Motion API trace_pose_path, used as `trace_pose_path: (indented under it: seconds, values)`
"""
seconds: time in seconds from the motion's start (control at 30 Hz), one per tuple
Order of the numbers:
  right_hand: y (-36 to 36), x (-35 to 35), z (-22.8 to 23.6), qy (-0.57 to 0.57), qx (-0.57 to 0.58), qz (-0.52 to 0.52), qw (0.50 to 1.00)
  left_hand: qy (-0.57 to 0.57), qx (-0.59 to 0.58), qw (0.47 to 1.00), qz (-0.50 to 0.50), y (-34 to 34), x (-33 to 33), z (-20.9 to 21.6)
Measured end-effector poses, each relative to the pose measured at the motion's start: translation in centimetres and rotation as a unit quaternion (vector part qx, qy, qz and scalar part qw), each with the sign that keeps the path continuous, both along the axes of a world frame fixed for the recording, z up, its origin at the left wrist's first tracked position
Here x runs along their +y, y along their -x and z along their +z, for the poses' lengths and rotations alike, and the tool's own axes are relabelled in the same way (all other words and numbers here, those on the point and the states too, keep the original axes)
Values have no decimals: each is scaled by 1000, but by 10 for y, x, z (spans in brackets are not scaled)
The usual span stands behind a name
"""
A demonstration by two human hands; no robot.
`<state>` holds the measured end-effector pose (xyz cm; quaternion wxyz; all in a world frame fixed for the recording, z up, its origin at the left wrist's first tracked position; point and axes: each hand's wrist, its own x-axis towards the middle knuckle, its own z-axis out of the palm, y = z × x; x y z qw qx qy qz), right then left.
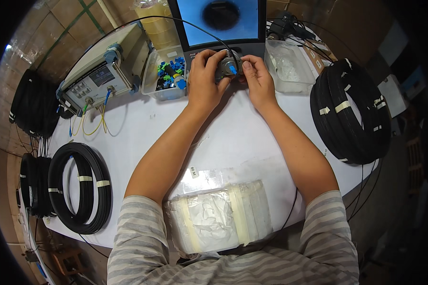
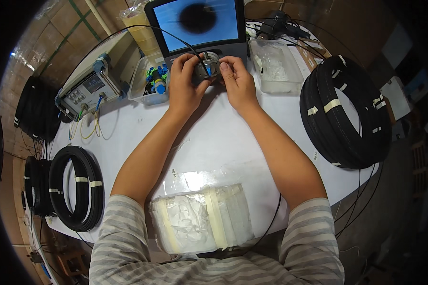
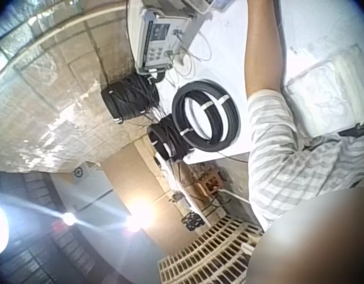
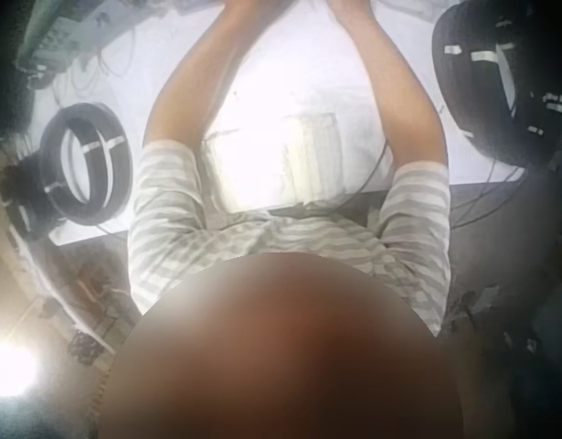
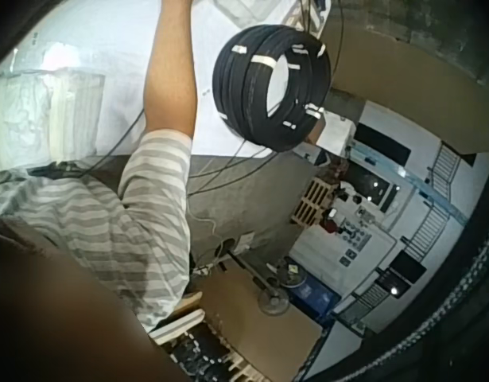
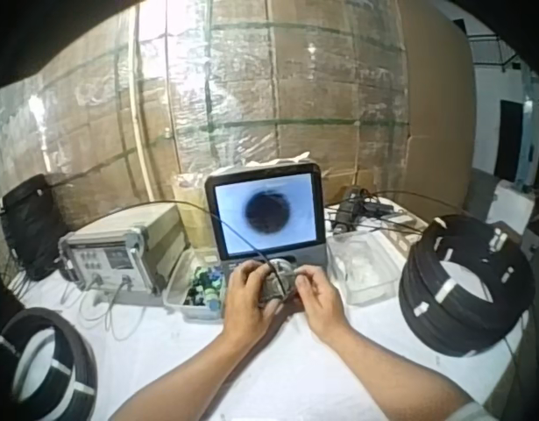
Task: Inspecting and cleaning fiber optic cable connectors using a digital microscope probe and a one-click cleaning pen at a factory workbench.
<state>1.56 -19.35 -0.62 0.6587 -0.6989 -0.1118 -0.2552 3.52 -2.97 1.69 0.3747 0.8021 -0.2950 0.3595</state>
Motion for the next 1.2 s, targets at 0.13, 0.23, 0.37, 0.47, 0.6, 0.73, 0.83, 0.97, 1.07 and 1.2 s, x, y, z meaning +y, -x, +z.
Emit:
trace_pose_path:
  seconds: [0.13, 0.23, 0.37, 0.47, 0.6, 0.73, 0.83, 0.97, 1.07, 1.2]
  values:
    - [1, 3, 1, 1, -5, -3, 1000, 3, -17, 1000, 12, -1, -1, 0]
    - [2, 3, 1, 1, 0, -2, 1000, 6, -13, 1000, 19, -1, -2, -1]
    - [0, 2, 0, 11, 3, -2, 1000, 21, 6, 999, 25, -1, -4, -1]
    - [-1, 1, 0, 7, -2, 2, 1000, 27, 4, 999, 32, 1, -6, -1]
    - [0, 1, 1, 8, 9, 5, 1000, 29, 4, 999, 32, 1, -6, -1]
    - [2, 1, 2, 14, 11, 6, 1000, 30, 12, 999, 37, 2, -6, -1]
    - [2, 1, 2, 5, 6, 16, 1000, 33, 10, 999, 41, 1, -8, -2]
    - [1, 2, 2, -5, 3, 17, 1000, 40, -4, 999, 34, -1, -8, -3]
    - [-1, 0, 1, 13, -1, 9, 1000, 39, -5, 999, 36, -1, -9, -2]
    - [-2, -1, 0, 15, 9, 4, 1000, 21, 11, 999, 40, 0, -8, -1]
